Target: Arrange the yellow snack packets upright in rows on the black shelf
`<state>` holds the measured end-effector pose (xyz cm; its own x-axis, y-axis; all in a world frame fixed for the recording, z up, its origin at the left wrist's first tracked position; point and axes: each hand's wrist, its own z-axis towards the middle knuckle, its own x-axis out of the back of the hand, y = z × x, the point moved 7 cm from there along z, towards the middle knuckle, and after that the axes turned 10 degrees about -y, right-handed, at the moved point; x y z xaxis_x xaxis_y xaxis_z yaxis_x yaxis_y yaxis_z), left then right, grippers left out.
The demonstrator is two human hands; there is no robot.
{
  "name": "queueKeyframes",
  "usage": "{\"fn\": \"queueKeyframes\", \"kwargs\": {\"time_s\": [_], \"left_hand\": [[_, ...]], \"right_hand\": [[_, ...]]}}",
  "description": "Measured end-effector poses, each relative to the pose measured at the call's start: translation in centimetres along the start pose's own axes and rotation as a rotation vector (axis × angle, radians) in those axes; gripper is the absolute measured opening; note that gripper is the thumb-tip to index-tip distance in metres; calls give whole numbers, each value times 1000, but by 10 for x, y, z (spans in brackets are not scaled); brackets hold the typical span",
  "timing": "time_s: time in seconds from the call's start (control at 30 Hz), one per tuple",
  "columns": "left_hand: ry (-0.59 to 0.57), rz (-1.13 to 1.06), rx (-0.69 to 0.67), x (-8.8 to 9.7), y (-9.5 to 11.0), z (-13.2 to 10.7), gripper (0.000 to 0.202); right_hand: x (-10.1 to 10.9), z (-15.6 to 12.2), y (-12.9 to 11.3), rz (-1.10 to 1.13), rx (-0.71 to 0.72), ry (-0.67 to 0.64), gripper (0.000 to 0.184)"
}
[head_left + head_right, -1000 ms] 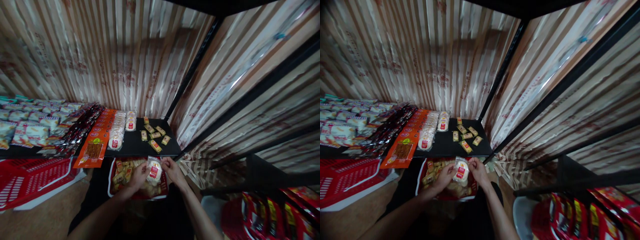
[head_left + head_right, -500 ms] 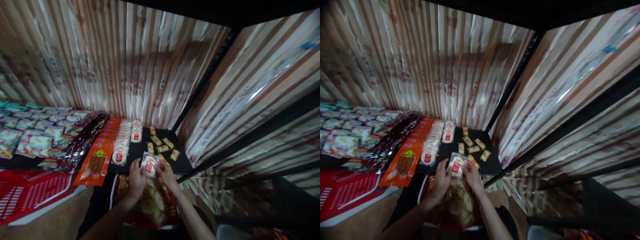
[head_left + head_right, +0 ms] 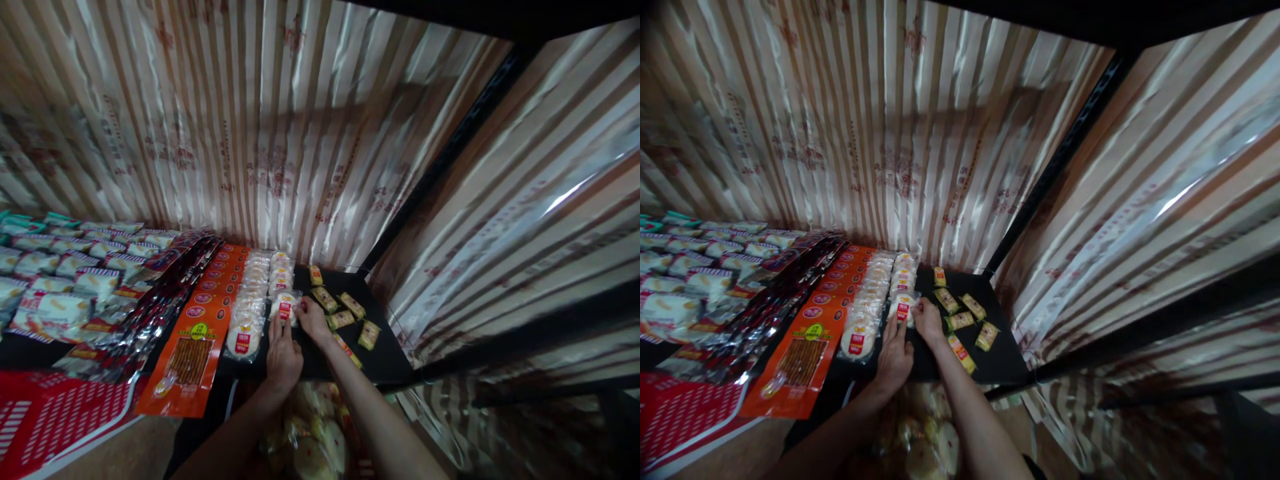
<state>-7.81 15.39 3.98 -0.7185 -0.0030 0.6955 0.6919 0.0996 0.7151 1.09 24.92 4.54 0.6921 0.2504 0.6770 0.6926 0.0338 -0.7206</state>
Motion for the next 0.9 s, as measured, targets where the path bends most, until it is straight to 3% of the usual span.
{"fn": "queueKeyframes", "kwargs": {"time_s": [0.3,0.53,0.9], "left_hand": [[-1,16,20,-4,-7,26,57],[29,28,27,-7,-8,30,61],[20,109,27,-10,-5,30,61]], "right_hand": [[-2,33,-6,-199,-35,-23,9],[-3,37,-11,-319,-46,2,12],[-3,36,-9,-215,-55,35,16]]}}
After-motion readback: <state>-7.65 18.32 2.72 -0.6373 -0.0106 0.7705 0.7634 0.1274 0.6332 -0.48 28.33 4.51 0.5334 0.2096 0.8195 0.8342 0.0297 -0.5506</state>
